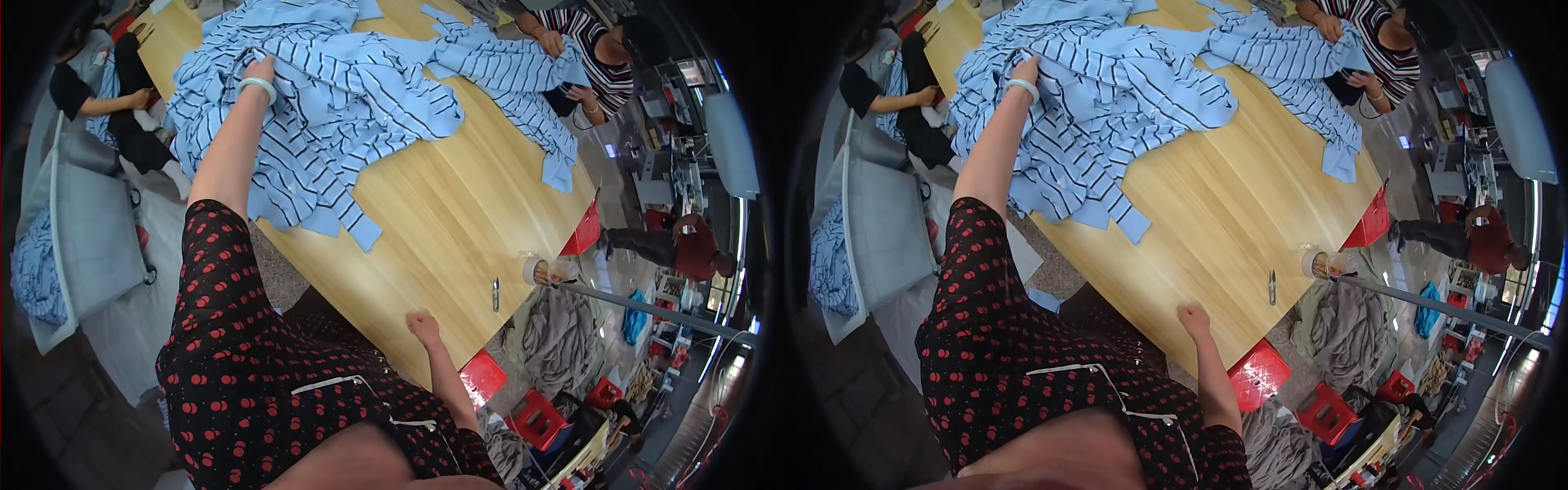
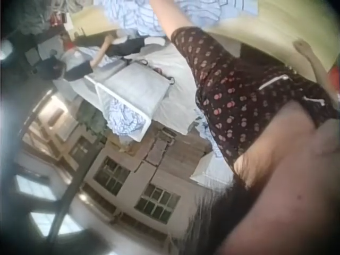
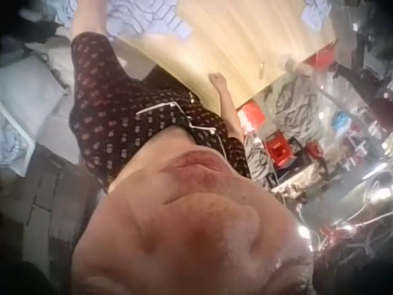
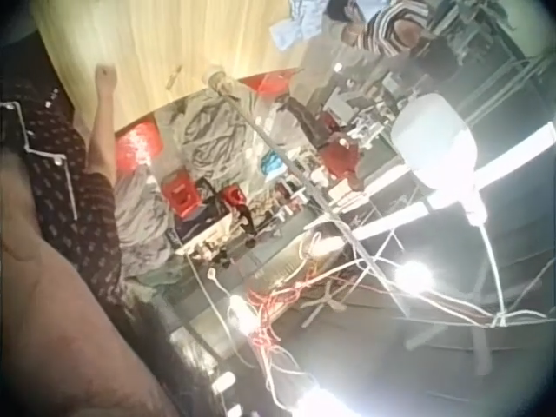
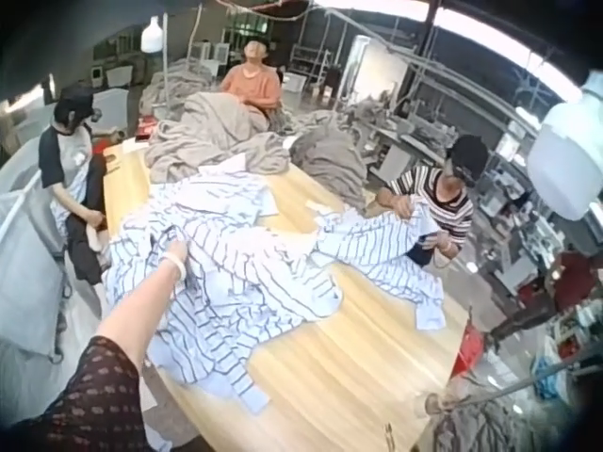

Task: Folding blue and white striped shirts on a wooden table in a factory setting.

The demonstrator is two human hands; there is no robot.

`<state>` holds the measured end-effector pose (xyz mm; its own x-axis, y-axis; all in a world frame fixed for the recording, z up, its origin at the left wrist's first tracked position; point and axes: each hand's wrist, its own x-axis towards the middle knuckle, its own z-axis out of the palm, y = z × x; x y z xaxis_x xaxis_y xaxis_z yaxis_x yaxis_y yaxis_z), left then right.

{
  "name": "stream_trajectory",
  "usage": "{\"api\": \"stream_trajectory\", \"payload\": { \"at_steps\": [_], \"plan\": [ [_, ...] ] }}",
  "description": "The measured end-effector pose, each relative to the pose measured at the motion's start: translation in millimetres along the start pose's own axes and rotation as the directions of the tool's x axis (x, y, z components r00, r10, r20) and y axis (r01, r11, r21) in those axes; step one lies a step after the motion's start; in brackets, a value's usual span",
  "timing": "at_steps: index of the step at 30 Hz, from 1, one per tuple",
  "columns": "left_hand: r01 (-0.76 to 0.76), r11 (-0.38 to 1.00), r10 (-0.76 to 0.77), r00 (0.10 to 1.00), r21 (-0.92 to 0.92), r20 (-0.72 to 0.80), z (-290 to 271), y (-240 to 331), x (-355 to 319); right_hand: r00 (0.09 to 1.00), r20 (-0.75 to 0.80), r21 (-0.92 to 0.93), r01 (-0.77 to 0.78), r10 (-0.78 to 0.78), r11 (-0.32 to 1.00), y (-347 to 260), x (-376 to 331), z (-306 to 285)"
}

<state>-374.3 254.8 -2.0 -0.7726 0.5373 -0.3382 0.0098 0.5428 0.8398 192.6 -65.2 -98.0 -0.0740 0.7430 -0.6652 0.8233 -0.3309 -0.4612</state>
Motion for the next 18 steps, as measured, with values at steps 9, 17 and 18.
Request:
{"api": "stream_trajectory", "payload": {
  "at_steps": [9,17,18],
  "plan": [
    [-0.765,0.404,0.875,0.482,-0.501,-0.032,6,110,-206,0.97,0.224,0.196,-0.138,0.093,0.971,12,16,-2],
    [-0.862,0.475,0.841,0.386,-0.175,0.379,-1,-88,-368,0.985,0.171,0.235,-0.002,-0.039,0.972,-14,3,-29],
    [-0.826,0.562,0.706,0.445,-0.053,0.551,2,-137,-362,0.987,0.149,0.307,0.015,-0.064,0.952,-16,4,-34]
  ]
}}
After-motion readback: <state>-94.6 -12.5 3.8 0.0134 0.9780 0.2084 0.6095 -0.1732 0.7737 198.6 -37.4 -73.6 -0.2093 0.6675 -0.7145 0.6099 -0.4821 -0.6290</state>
